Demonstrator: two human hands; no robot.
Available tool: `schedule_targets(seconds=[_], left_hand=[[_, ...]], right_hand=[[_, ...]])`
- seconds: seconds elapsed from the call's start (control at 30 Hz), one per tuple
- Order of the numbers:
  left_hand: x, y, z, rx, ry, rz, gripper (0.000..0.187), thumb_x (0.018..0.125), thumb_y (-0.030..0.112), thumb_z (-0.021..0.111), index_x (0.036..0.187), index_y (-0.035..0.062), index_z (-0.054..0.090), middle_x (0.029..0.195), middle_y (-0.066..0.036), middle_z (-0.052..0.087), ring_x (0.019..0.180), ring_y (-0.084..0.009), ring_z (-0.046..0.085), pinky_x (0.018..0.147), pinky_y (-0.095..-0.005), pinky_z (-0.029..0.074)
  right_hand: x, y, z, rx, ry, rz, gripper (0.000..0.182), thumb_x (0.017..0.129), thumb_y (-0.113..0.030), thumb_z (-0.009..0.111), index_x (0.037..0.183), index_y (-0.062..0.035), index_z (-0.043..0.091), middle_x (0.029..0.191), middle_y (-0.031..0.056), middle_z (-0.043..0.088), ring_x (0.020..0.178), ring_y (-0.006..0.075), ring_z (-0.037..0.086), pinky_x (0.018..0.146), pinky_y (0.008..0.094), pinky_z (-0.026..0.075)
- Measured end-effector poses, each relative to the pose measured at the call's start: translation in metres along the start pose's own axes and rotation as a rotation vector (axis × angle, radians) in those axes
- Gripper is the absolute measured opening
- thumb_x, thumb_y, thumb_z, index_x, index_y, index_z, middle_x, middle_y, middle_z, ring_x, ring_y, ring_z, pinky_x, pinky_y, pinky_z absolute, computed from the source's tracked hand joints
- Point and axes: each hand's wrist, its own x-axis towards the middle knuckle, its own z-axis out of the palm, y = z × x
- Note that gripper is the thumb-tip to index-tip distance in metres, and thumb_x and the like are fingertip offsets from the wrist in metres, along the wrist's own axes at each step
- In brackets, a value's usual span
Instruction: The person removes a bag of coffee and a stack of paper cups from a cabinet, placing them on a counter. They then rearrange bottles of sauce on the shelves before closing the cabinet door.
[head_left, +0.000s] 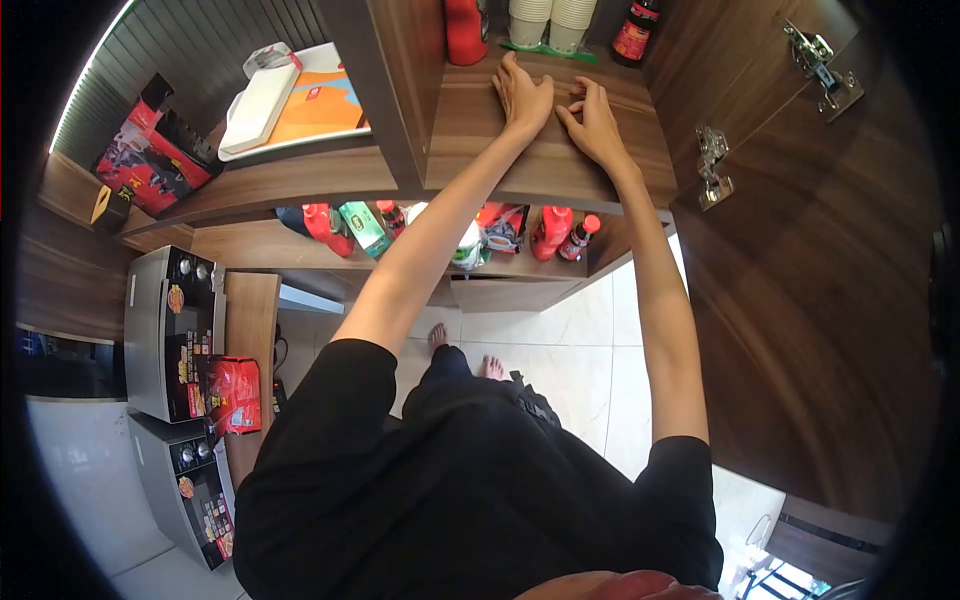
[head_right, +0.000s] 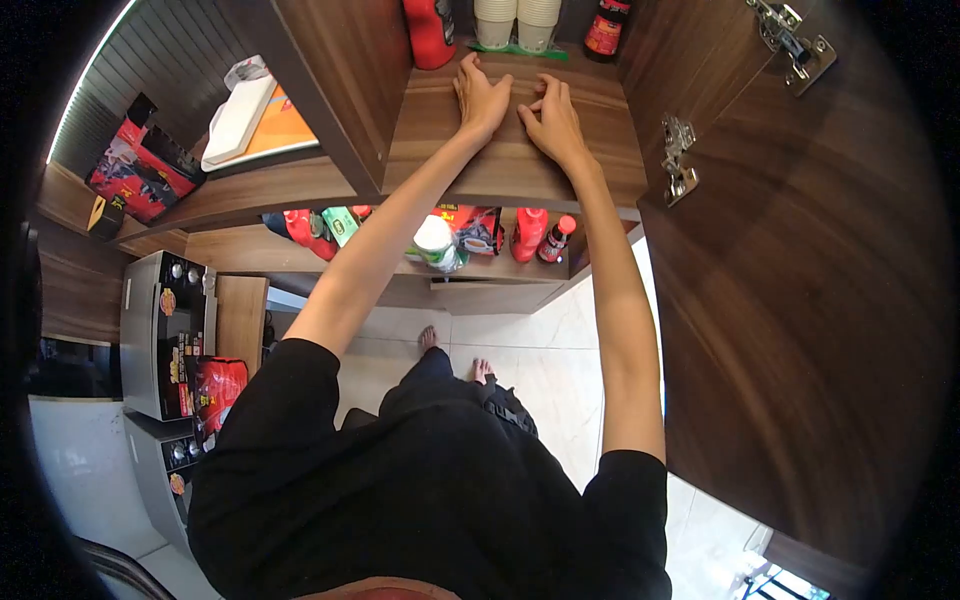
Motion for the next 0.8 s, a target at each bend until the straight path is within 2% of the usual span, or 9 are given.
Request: schedule_targets(seconds=[0.07, 0.17, 0.23, 0.33, 0.47, 0.5, 0.6, 0.7, 0.8], left_hand=[[0.015, -0.003, 0.005, 0.019, -0.011, -0.035, 0.077, 0.075, 0.02, 0.073, 0.133, -0.0092, 0.033, 0.128, -0.03, 0.045, 0.123, -0.043, 0.04, 0.108, -0.0475, 0.029], [0.031, -0.004, 0.012, 0.108, -0.016, -0.029, 0.081, 0.074, 0.02, 0.074, 0.135, -0.0103, 0.031, 0.129, -0.031, 0.044, 0.123, -0.0448, 0.039, 0.109, -0.0474, 0.03], [0.041, -0.007, 0.02, 0.151, 0.031, -0.009, 0.083, 0.074, 0.02, 0.074, 0.136, -0.0109, 0.029, 0.129, -0.031, 0.044, 0.123, -0.0443, 0.04, 0.109, -0.0475, 0.03], [0.061, -0.016, 0.032, 0.142, 0.103, 0.008, 0.083, 0.074, 0.02, 0.075, 0.136, -0.0113, 0.03, 0.13, -0.031, 0.044, 0.124, -0.043, 0.04, 0.109, -0.0473, 0.031], [0.078, -0.022, 0.039, 0.14, 0.089, -0.03, 0.081, 0.074, 0.018, 0.075, 0.135, -0.0115, 0.032, 0.131, -0.029, 0.045, 0.126, -0.0411, 0.04, 0.109, -0.0471, 0.031], [0.081, -0.021, 0.04, 0.151, 0.085, -0.035, 0.079, 0.074, 0.018, 0.074, 0.136, -0.0091, 0.033, 0.132, -0.028, 0.046, 0.128, -0.0391, 0.04, 0.109, -0.0464, 0.031], [0.088, -0.018, 0.043, 0.105, 0.075, -0.112, 0.079, 0.072, 0.017, 0.074, 0.137, -0.0051, 0.034, 0.131, -0.026, 0.049, 0.127, -0.0374, 0.043, 0.109, -0.0451, 0.032], [0.094, -0.014, 0.043, 0.094, 0.077, -0.146, 0.076, 0.07, 0.018, 0.075, 0.133, -0.0015, 0.039, 0.127, -0.023, 0.054, 0.121, -0.0368, 0.05, 0.106, -0.0446, 0.034], [0.095, -0.007, 0.04, 0.06, 0.057, -0.194, 0.072, 0.067, 0.019, 0.076, 0.127, 0.0001, 0.042, 0.121, -0.021, 0.058, 0.114, -0.0372, 0.055, 0.101, -0.0452, 0.037]], right_hand=[[0.015, 0.006, -0.004, -0.076, -0.001, -0.046, 0.068, 0.084, -0.021, 0.073, 0.137, 0.0019, 0.038, 0.122, 0.0189, 0.054, 0.087, 0.0213, 0.069, 0.082, 0.0334, 0.052], [0.042, 0.023, -0.002, 0.034, 0.096, 0.06, 0.071, 0.084, -0.024, 0.074, 0.138, 0.0024, 0.037, 0.127, 0.0199, 0.054, 0.091, 0.0202, 0.068, 0.087, 0.0351, 0.05], [0.06, 0.041, 0.002, -0.025, 0.124, 0.065, 0.075, 0.084, -0.027, 0.074, 0.139, 0.0045, 0.035, 0.132, 0.0213, 0.053, 0.09, 0.0209, 0.068, 0.092, 0.0365, 0.047], [0.082, 0.054, 0.008, 0.083, 0.215, 0.07, 0.079, 0.083, -0.029, 0.074, 0.141, 0.0063, 0.033, 0.134, 0.0219, 0.052, 0.087, 0.0227, 0.069, 0.096, 0.0379, 0.045], [0.108, 0.058, 0.008, 0.296, 0.241, 0.152, 0.086, 0.083, -0.023, 0.074, 0.146, 0.0065, 0.024, 0.14, 0.023, 0.048, 0.077, 0.0188, 0.07, 0.087, 0.0332, 0.05], [0.114, 0.06, 0.008, 0.328, 0.223, 0.14, 0.088, 0.083, -0.018, 0.075, 0.148, 0.0059, 0.02, 0.142, 0.0232, 0.046, 0.075, 0.0164, 0.07, 0.075, 0.029, 0.053], [0.122, 0.052, 0.003, 0.421, 0.169, 0.189, 0.088, 0.083, -0.016, 0.075, 0.148, 0.0044, 0.021, 0.141, 0.0232, 0.047, 0.076, 0.0159, 0.069, 0.067, 0.027, 0.054], [0.129, 0.058, 0.002, 0.542, 0.133, 0.215, 0.087, 0.083, -0.014, 0.076, 0.149, 0.003, 0.021, 0.14, 0.0231, 0.047, 0.077, 0.015, 0.068, 0.063, 0.0256, 0.054], [0.129, 0.057, 0.001, 0.517, 0.105, 0.206, 0.085, 0.083, -0.013, 0.076, 0.148, 0.0024, 0.023, 0.139, 0.0226, 0.048, 0.079, 0.0151, 0.068, 0.064, 0.0264, 0.054]])
